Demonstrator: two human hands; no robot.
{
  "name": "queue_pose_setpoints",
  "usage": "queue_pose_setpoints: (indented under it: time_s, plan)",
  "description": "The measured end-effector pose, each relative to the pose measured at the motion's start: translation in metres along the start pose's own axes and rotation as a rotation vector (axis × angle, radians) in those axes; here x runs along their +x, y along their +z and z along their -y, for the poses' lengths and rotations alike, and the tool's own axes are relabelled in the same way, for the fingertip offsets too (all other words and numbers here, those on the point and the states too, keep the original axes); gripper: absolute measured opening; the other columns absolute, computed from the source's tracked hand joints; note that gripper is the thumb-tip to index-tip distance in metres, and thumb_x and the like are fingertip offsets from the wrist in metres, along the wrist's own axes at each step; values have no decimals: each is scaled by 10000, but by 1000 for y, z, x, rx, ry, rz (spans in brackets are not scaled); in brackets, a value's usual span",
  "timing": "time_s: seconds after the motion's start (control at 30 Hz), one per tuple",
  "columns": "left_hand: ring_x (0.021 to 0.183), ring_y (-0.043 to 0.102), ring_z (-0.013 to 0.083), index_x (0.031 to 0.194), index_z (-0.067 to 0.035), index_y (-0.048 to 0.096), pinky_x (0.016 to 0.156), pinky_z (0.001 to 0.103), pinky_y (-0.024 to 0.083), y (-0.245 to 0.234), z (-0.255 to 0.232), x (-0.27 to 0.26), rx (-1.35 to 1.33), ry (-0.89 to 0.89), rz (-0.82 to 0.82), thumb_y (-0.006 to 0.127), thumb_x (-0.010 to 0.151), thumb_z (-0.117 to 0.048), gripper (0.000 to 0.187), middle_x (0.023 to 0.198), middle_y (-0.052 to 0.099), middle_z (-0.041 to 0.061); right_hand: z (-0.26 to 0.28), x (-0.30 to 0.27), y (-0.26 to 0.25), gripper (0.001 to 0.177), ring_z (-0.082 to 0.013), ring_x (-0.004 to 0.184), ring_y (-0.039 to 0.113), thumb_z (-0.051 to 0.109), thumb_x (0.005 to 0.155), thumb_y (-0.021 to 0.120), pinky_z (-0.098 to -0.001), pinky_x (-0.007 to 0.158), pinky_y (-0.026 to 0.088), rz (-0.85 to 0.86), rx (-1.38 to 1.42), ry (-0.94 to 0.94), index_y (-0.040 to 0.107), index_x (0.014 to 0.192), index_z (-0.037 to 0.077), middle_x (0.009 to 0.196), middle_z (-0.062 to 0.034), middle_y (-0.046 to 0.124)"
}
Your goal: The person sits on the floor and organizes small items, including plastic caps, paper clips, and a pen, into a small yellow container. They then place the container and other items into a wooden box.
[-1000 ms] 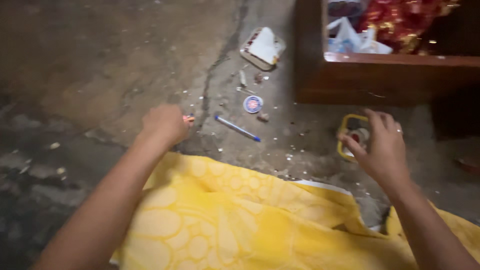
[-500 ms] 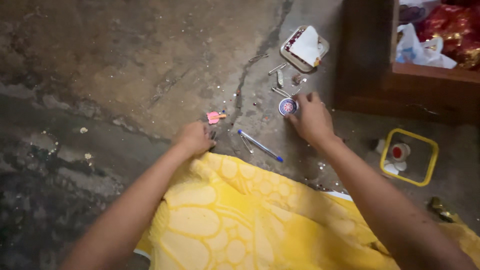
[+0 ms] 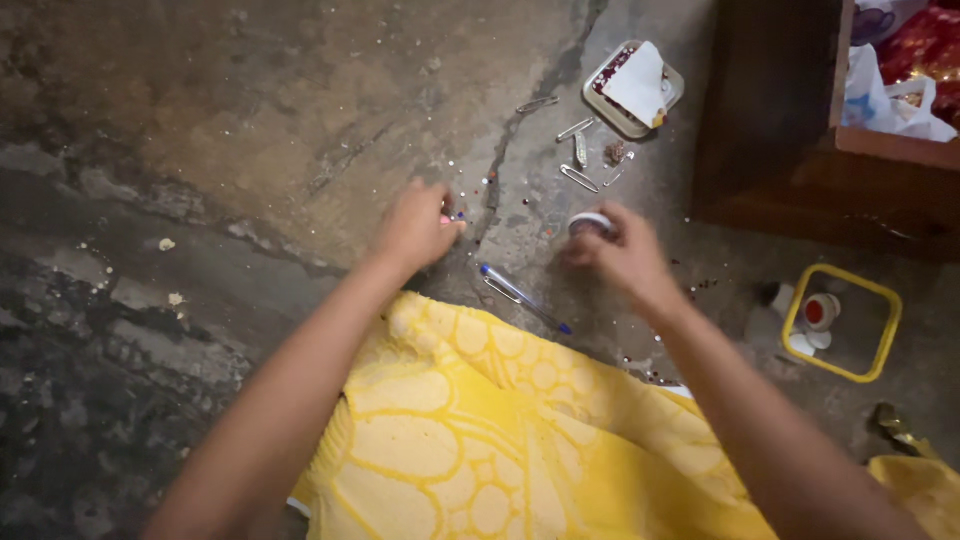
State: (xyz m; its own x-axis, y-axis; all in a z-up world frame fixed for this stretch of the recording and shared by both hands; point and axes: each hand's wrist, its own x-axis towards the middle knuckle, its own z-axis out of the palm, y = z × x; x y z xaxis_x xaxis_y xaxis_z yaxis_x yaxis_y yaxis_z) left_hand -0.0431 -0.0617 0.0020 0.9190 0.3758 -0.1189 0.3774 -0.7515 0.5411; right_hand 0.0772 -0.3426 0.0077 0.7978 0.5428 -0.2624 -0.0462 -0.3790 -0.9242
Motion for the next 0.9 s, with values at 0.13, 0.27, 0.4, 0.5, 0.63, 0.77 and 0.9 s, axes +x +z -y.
queue_pose_setpoints:
  time_s: [0.13,0.27,0.4,0.5,0.63,0.77,0.9]
  plan:
    - [1015,651,398,1058,-101,690,869,486,530,1,2,-7,37,30,32,847,799,-282,353,1138,606,179,2,-17,38,259,-215,836,708,96,912,631,-371,751,564,31,-206,-26,616,1168,69,936,-114,752]
    - [1002,666,372,992,-117,718,838,476,529,13,19,-7,-17,42,35,845,815,-300,285,1086,626,147,17,-42,75,235,-313,934,704,132,873,714,-412,810,554,95,-395,-276,660,1090,59,1025,-158,707]
    - [887,692,349,979,-98,706,759,459,538,26,37,3,-91,111,-24,814,865,-305,260,947,673,104,26,-47,89,261,-409,950,664,148,767,769,-479,824,534,50,-648,-330,704,997,43,993,-204,677]
    - [725,676,220,985,-83,693,670,382,544,27,37,14,-443,19,-1,762,909,-323,261,796,693,21,27,-38,94,195,-411,940,673,137,755,737,-490,838,544,83,-737,-268,750,928,48,996,-206,683]
    - [474,414,75,999,-131,731,500,288,379,6,16,11,-1192,-396,298,599,962,-318,232,726,603,-34,26,-31,103,230,-408,922,687,214,769,726,-483,831,569,203,-957,-183,753,865,7,982,-230,684]
    - [445,409,81,883,-141,640,491,279,394,-8,-11,5,-1549,-533,516,484,1029,-433,362,685,587,-31,14,-33,107,233,-412,882,698,191,747,710,-494,748,581,160,-1022,-378,739,832,-24,943,-248,690]
    - [470,453,86,839,-162,606,509,308,455,-8,-32,8,-1584,-636,504,491,1029,-418,339,649,553,-50,9,-31,101,166,-391,805,722,163,782,684,-490,737,583,159,-1031,-278,758,806,17,857,-226,728]
